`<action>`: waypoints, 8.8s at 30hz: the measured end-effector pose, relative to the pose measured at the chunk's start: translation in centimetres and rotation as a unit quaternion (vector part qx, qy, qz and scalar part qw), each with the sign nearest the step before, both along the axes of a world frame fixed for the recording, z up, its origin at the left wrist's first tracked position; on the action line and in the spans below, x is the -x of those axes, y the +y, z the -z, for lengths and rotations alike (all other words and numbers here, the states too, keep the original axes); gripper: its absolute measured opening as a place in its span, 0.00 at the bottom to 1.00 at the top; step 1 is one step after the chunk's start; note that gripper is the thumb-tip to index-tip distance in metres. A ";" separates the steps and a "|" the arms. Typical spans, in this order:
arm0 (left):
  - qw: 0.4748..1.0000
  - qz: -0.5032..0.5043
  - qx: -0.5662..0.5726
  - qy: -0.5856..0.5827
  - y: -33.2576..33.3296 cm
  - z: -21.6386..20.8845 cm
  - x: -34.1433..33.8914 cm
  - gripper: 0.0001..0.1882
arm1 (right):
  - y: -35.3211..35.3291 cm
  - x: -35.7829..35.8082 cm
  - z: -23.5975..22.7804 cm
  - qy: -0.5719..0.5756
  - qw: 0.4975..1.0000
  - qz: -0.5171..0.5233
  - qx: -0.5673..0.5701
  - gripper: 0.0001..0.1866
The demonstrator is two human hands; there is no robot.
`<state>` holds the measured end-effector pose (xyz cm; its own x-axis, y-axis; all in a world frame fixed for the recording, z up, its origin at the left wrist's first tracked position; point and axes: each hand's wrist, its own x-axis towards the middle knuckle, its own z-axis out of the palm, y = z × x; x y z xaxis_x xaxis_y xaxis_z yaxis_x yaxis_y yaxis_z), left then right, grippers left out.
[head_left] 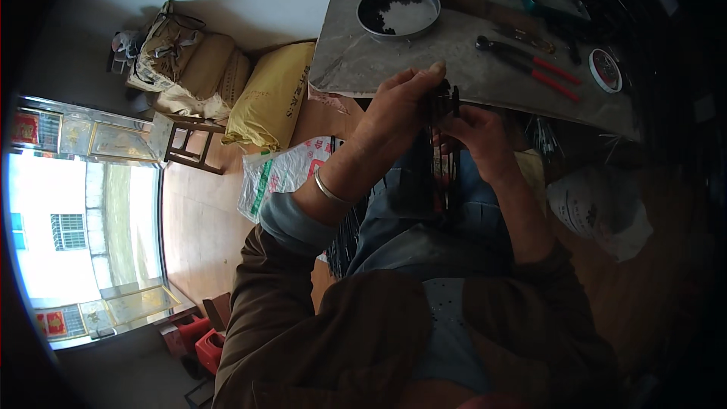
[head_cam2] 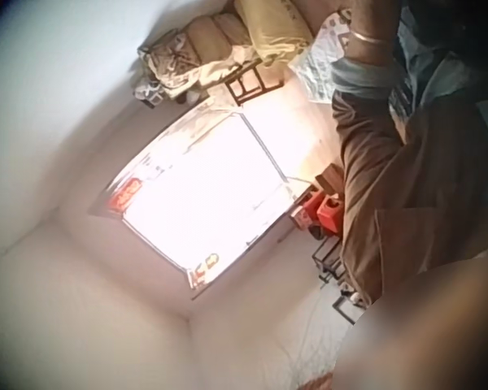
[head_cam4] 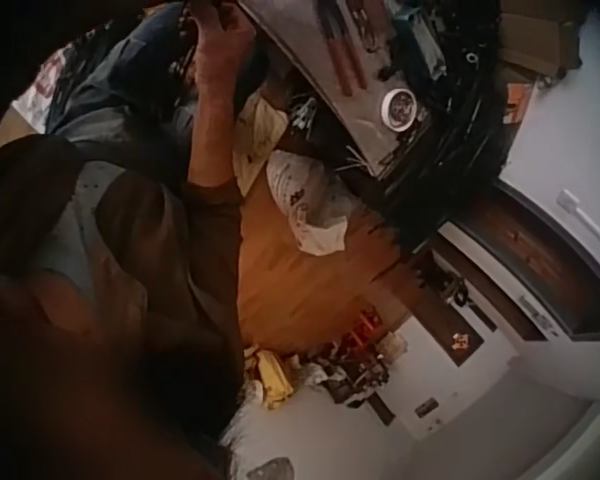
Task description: Manually assemble umbrella frames by connecting rods and securing them with wire and tools.
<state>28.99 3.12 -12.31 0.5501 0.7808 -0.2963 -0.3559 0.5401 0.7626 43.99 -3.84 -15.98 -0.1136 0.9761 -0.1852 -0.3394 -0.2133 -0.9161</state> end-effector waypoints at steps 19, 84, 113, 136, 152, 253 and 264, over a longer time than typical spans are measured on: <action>0.998 -0.014 0.040 -0.037 -0.3 0.1 -0.2 0.11 | -0.2 0.0 -0.1 -0.024 1.000 0.015 0.013 0.10; 0.962 -0.019 -0.273 0.016 -3.4 -0.6 -1.1 0.14 | -1.0 -3.0 -1.2 -0.016 0.998 -0.041 -0.053 0.12; 0.958 -0.074 -0.276 0.008 -5.0 -0.6 -1.6 0.11 | -1.8 -2.2 -1.9 -0.098 0.992 -0.037 -0.075 0.11; 0.951 -0.104 -0.277 0.090 -5.8 -0.6 -3.5 0.16 | -1.8 -2.6 -4.2 -0.408 0.877 -0.066 -0.243 0.12; 0.958 -0.091 -0.265 0.062 -5.5 -0.8 -3.4 0.18 | -2.0 -1.9 -3.0 -0.306 0.915 0.005 -0.263 0.08; 0.949 0.052 -0.310 -0.009 -4.5 -1.2 1.2 0.22 | -4.0 -1.3 -3.2 -0.329 0.909 0.085 -0.240 0.08; 0.959 -0.137 -0.229 0.093 -6.9 -1.5 -1.7 0.35 | -1.2 -0.7 -5.9 -0.445 0.736 0.164 -0.484 0.12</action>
<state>30.65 -3.81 -10.84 0.2765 0.9602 0.0402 -0.2723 0.0381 0.9615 44.66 -4.99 -10.10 -0.0973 0.6483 0.7551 0.5992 0.6440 -0.4756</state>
